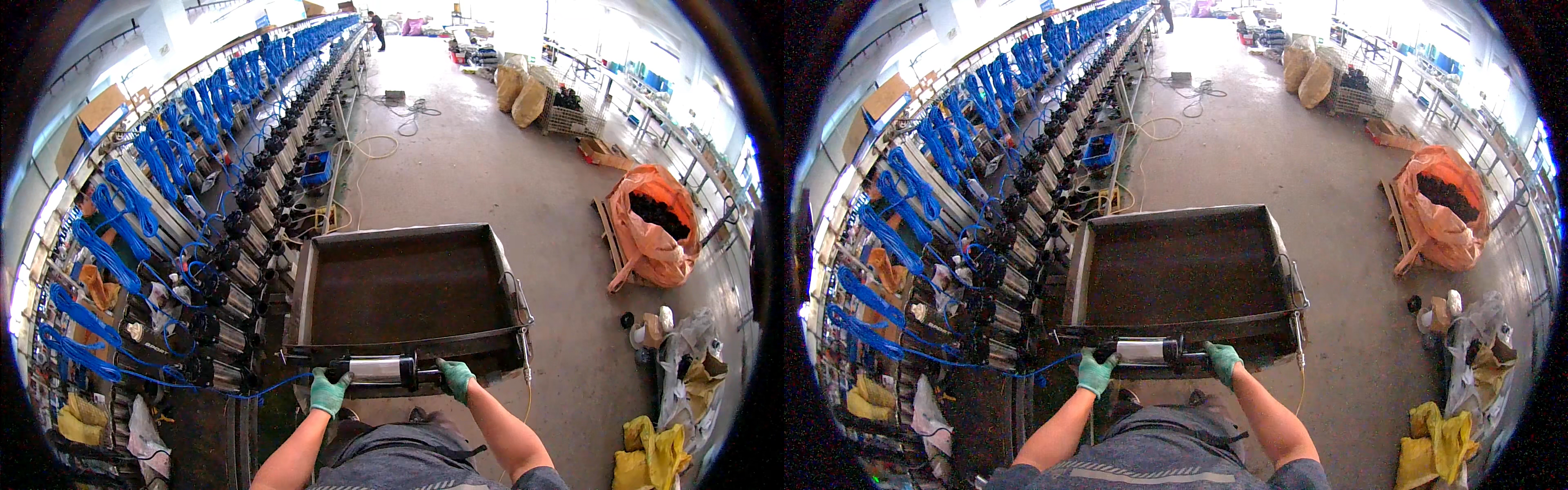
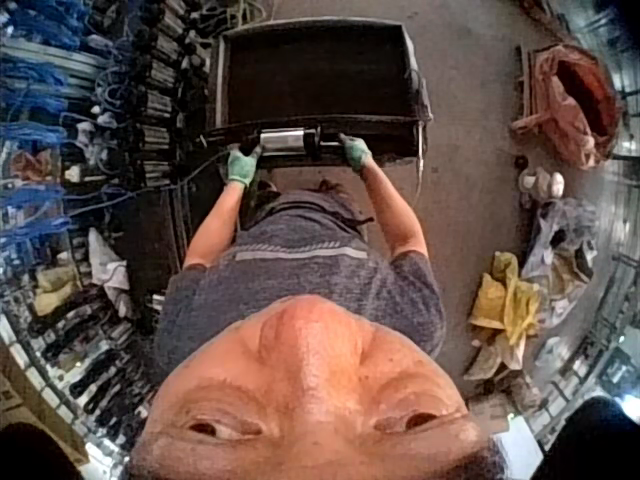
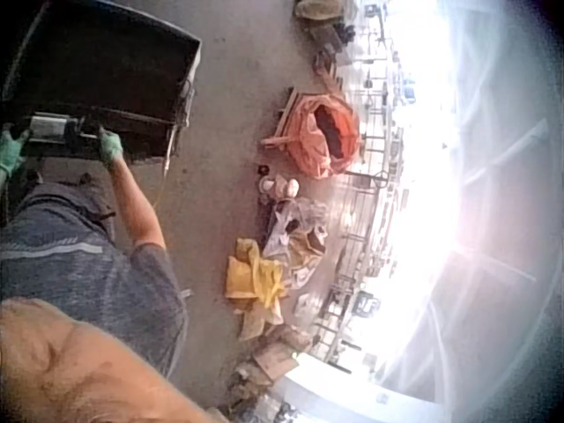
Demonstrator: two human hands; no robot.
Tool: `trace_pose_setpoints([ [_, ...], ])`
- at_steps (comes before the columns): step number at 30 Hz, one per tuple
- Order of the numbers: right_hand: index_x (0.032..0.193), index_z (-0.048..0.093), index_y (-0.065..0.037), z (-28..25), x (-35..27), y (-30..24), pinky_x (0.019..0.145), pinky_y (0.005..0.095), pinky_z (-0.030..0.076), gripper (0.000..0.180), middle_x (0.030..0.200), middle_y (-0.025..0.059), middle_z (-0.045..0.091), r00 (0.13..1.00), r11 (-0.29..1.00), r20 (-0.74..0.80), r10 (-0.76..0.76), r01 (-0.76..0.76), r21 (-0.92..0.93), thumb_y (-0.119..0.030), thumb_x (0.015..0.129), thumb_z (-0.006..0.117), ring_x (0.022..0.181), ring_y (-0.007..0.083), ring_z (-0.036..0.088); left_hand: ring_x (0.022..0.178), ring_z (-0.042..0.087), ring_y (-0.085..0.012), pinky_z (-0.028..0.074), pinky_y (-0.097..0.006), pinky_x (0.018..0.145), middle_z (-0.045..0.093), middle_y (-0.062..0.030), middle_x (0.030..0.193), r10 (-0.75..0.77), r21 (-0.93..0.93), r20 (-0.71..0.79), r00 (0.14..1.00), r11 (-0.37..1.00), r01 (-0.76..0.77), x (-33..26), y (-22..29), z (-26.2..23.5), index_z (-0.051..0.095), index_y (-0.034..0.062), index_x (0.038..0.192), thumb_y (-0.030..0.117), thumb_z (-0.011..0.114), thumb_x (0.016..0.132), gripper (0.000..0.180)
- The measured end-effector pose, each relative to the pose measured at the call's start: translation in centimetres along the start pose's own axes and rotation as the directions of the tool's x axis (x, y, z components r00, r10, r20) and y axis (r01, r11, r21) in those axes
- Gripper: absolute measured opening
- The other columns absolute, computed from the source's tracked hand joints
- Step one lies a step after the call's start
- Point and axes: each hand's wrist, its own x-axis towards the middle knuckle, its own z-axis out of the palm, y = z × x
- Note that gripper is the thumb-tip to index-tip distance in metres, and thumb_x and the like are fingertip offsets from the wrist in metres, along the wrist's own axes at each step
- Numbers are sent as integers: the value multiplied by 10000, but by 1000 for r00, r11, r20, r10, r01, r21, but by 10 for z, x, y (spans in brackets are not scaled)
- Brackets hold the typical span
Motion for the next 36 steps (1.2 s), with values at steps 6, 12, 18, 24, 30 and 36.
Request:
trace_pose_setpoints([
  [6,1295,570,-54,5,-51,-29,763,453,555,479,1011,158,690,824,397,120,-554,388,-832,-347,933,681,877,331,697,1037,683,-363,526,-430,913,700,-211,1123,-7,108,-47,999,994,12,-14,22,-19,545,-11,1178,348,875,797,619],
  [12,1130,589,-75,14,-35,-26,778,511,569,337,1071,156,692,848,107,182,-497,268,-957,-239,853,691,933,397,701,990,688,-359,535,-428,887,700,-212,1083,-16,56,-21,1000,998,18,-5,9,-13,542,-11,1156,370,881,785,630],
  [18,1141,674,-102,6,-29,-95,865,495,563,387,1069,208,724,933,65,355,-55,358,-932,-302,813,721,1019,421,689,989,683,-345,534,-422,892,695,-216,1073,2,94,-48,999,996,2,2,-13,-8,544,-13,1184,367,866,797,630],
  [24,1173,719,-88,1,-31,-111,896,447,567,504,1176,181,717,947,218,308,93,283,-934,-364,758,796,1088,359,687,915,653,-228,556,-374,792,671,-136,1077,81,25,52,995,996,-83,4,-6,-7,522,-10,1200,321,854,845,588],
  [30,1182,685,-75,-62,-74,-46,917,470,516,393,1136,191,682,700,589,-257,-666,282,-757,-276,847,737,1067,390,635,954,625,-224,511,-360,890,660,-115,1059,-54,-77,87,995,995,60,1,10,-16,521,-8,1129,323,863,841,556],
  [36,1321,473,-52,-165,-50,77,911,482,520,578,1022,221,682,565,873,-758,-325,-130,-471,-222,844,751,985,412,662,952,629,-240,508,-375,896,665,-135,1067,12,16,119,993,1000,-14,5,21,-23,520,-8,1143,254,858,841,524],
])
